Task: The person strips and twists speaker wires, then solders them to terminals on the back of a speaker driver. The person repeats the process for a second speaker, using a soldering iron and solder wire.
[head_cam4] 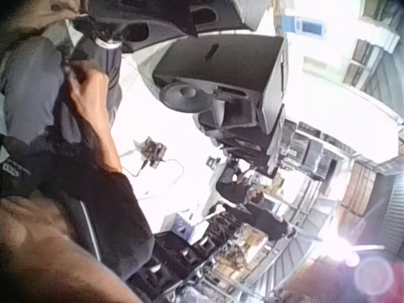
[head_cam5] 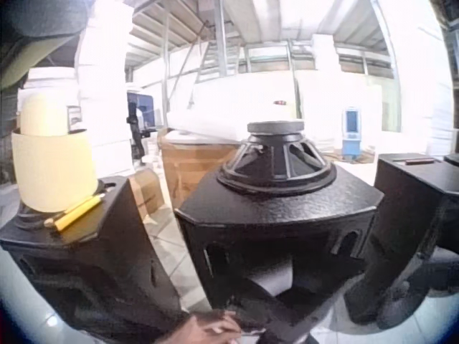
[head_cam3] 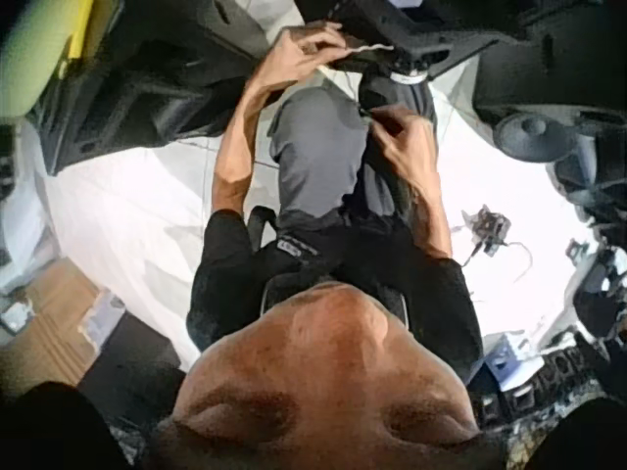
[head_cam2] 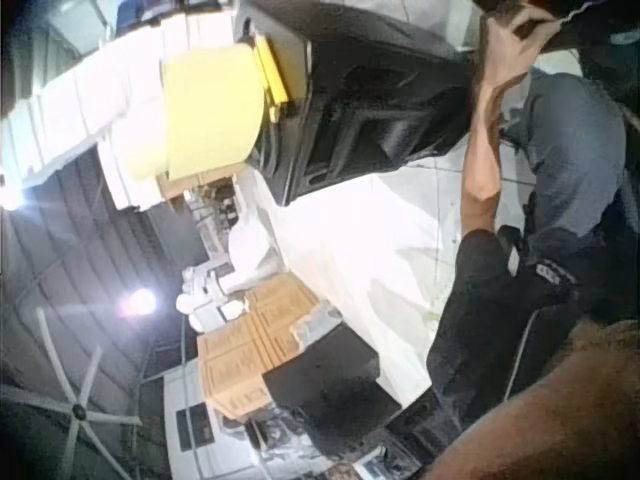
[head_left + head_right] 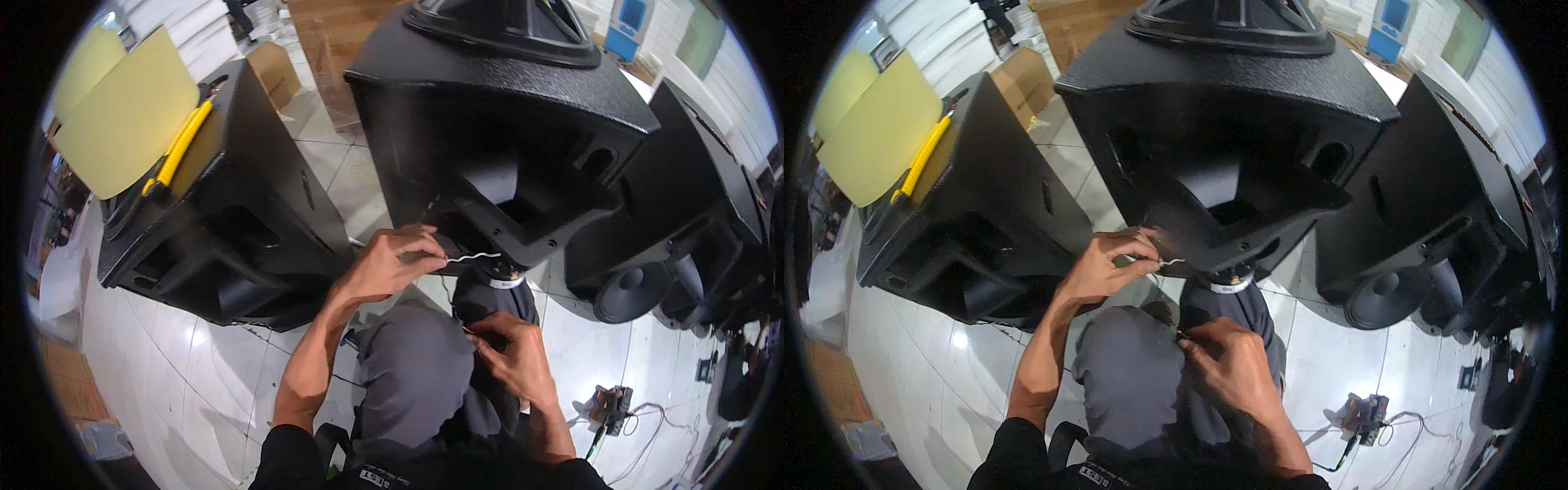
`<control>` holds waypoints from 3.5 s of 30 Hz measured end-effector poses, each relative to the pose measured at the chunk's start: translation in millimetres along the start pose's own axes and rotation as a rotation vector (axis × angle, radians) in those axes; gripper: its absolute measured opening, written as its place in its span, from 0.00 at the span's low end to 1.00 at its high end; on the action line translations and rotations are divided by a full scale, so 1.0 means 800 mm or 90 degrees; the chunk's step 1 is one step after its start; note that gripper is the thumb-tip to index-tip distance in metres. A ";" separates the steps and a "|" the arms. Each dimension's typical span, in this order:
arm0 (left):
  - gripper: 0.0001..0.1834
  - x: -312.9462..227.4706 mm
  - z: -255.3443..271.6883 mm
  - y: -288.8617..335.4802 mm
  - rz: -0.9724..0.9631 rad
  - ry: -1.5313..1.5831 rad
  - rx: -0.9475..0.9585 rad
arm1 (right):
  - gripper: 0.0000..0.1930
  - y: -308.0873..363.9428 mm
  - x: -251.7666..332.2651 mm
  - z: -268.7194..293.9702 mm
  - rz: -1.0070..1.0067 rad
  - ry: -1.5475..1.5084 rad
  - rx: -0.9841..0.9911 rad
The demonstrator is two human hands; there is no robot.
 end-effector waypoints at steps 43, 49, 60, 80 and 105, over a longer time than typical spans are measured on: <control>0.13 -0.039 -0.031 -0.027 -0.041 -0.154 -0.037 | 0.04 -0.054 -0.026 0.052 0.070 0.009 -0.251; 0.11 -0.033 -0.050 -0.038 -0.132 -0.160 0.031 | 0.05 -0.057 -0.027 0.052 0.061 0.034 -0.229; 0.11 -0.025 -0.055 -0.036 -0.087 -0.010 0.070 | 0.08 -0.046 -0.048 0.045 0.151 0.032 -0.310; 0.09 -0.032 -0.059 -0.036 0.018 0.093 0.121 | 0.12 -0.042 -0.052 0.033 0.337 0.213 -0.405; 0.10 -0.018 -0.065 -0.033 -0.065 0.076 0.134 | 0.15 -0.075 -0.035 0.099 0.483 0.328 -0.120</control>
Point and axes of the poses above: each hand's wrist, its own y-axis away from the middle knuckle, its own z-axis out of the back of the hand, x = y × z, the point moved 3 cm from there along -y, towards the middle knuckle, and after that the axes turned 3 degrees about -x, right-handed, at the moved point
